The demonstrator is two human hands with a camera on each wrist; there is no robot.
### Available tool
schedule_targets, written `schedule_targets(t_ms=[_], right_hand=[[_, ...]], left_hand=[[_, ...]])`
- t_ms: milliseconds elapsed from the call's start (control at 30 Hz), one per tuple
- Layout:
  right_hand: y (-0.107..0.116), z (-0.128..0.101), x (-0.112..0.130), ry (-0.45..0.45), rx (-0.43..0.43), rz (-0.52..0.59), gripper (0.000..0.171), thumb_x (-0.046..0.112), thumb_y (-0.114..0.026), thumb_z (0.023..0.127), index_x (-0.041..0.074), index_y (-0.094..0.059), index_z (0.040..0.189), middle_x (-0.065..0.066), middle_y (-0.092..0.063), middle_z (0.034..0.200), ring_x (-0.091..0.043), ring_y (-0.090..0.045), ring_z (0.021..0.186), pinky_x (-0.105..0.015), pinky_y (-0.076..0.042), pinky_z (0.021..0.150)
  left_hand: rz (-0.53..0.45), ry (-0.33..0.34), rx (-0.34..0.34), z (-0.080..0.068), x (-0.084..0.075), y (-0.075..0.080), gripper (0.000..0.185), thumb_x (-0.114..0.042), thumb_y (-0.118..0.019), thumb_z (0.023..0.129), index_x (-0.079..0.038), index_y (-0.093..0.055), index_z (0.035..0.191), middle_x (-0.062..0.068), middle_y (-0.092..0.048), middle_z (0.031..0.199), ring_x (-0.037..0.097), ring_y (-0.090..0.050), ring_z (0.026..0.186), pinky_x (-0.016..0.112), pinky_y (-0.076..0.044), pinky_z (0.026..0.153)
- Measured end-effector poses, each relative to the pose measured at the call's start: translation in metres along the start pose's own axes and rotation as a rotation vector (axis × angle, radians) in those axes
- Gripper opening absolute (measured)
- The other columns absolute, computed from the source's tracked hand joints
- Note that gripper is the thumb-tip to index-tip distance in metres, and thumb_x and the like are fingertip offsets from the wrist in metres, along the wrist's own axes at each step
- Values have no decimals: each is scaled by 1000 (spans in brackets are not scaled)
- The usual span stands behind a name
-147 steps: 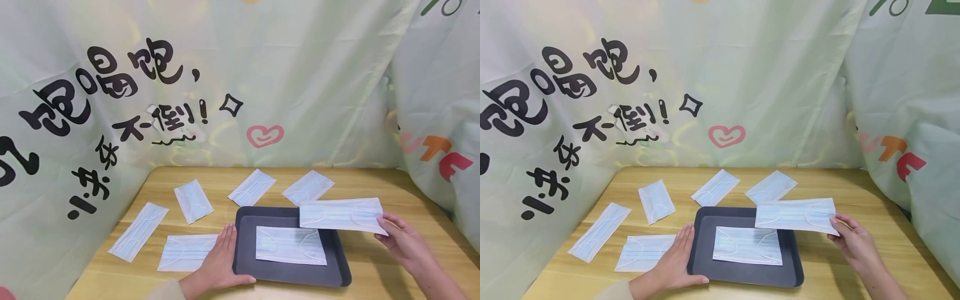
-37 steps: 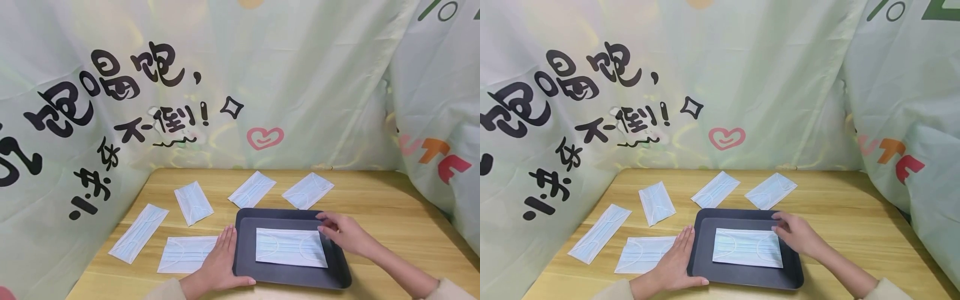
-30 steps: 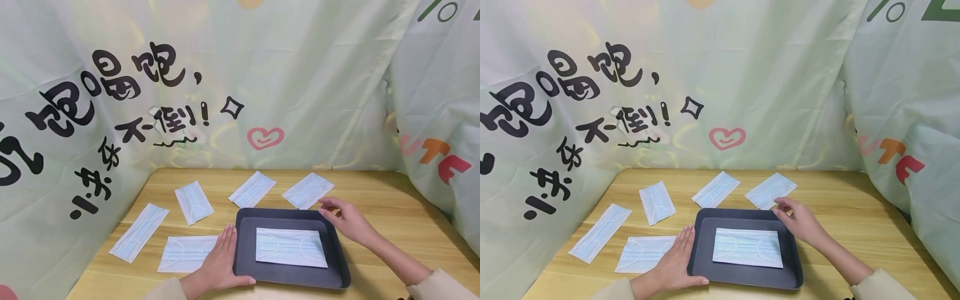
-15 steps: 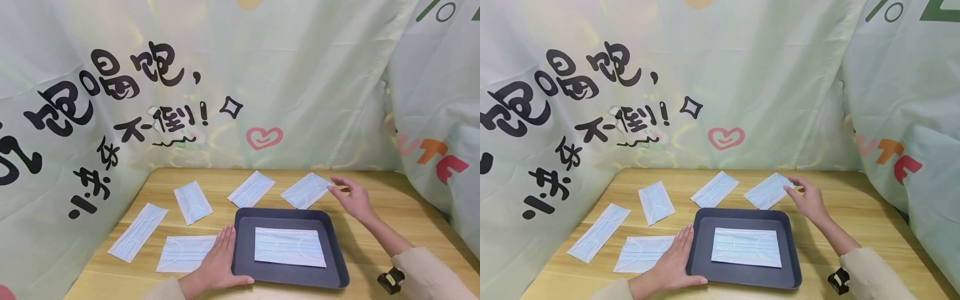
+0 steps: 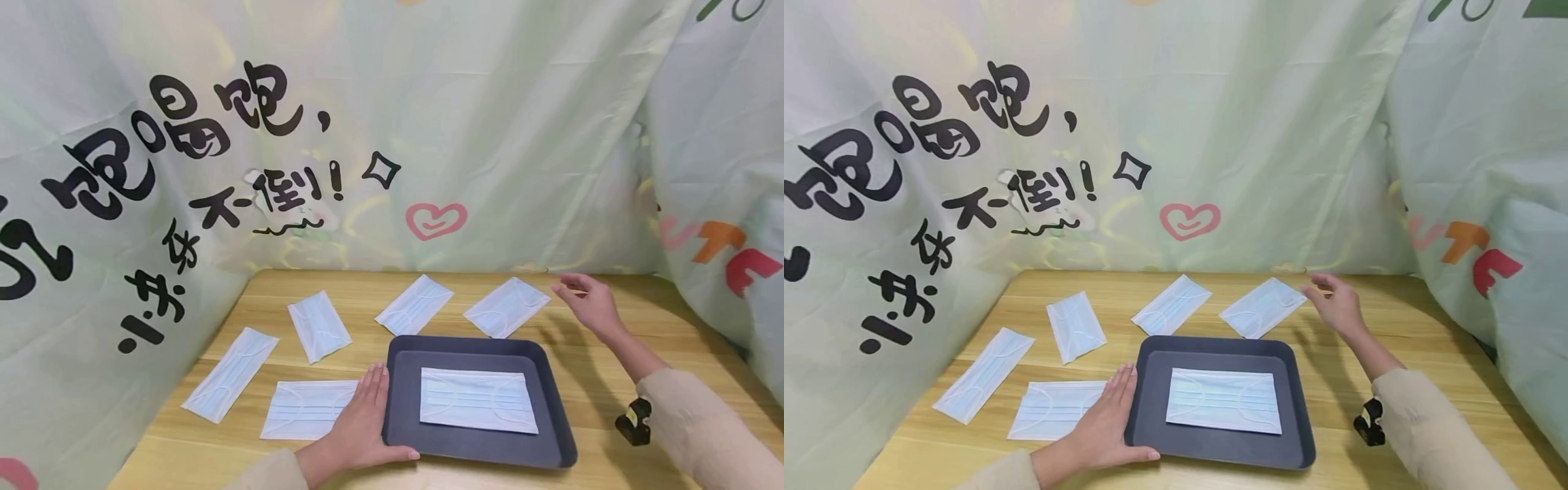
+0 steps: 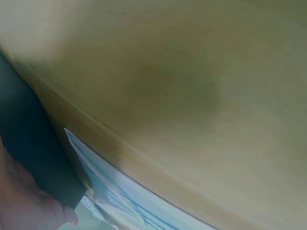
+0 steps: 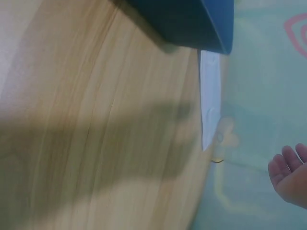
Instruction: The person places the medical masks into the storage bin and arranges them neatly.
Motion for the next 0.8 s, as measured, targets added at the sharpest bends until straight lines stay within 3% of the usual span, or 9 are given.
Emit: schedule_targets(t_ms=[67,133,200,300,433,667,733,800], right_hand=[[-1,3,-4,-11,12,-12,46,25,-55,93,-13,-52,120,-35,-55,117,17,-40,86,0,-35,69],[-3,6,-8,-24,23,-19,47,24,-54,93,-14,-51,120,-35,-54,117,7,-50,88,0,-35,68],[-5,9,-12,-38,41,-32,48,25,-54,93,-14,-50,121,-36,-54,118,-16,-61,93,-1,-35,66],[-9,16,-19,-62,76,-52,49,25,-52,94,-15,-48,123,-36,-53,119,-47,-53,106,-6,-38,65],[-13,27,-26,-100,95,-67,50,26,-51,95,-14,-46,126,-35,-51,122,-49,-49,111,-16,-42,67],[-27,34,-42,-163,124,-32,53,25,-51,94,-17,-45,126,-36,-50,123,-47,-50,112,-3,-36,62],[-30,33,-46,-172,143,-40,54,25,-50,95,-18,-44,127,-37,-49,124,-47,-50,112,-8,-41,65],[-32,32,-49,-179,162,-42,55,26,-49,95,-19,-42,127,-38,-46,126,-49,-48,115,-21,-49,75]], left_hand=[[14,-10,-3,1,0,0,125,-84,-46,67,10,-15,144,29,-15,151,40,-16,141,47,-26,112],[30,-12,4,1,0,1,125,-85,-44,68,10,-15,144,28,-15,151,39,-17,141,46,-26,112],[36,-14,5,1,0,1,124,-85,-44,68,10,-16,144,28,-16,151,39,-17,141,46,-26,112],[40,-12,1,0,0,1,124,-86,-43,68,10,-17,143,29,-16,151,40,-18,141,46,-26,112],[32,-7,-6,1,0,3,125,-86,-42,68,10,-17,143,29,-16,151,40,-17,141,46,-26,112],[35,-5,-12,-1,0,1,124,-86,-42,68,9,-18,144,28,-16,151,39,-18,141,46,-27,112],[30,-7,-11,-1,0,0,123,-86,-42,68,8,-18,144,28,-16,151,38,-18,141,46,-28,111],[28,-7,-15,0,0,-1,123,-85,-43,68,8,-18,144,28,-17,151,38,-18,141,47,-28,111]])
Point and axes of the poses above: each hand's wrist, its own z-axis towards the middle knuckle, its own y-axis out of the back of the hand, x = y × z, the point moved 2 cm from there along z, towards the middle knuckle
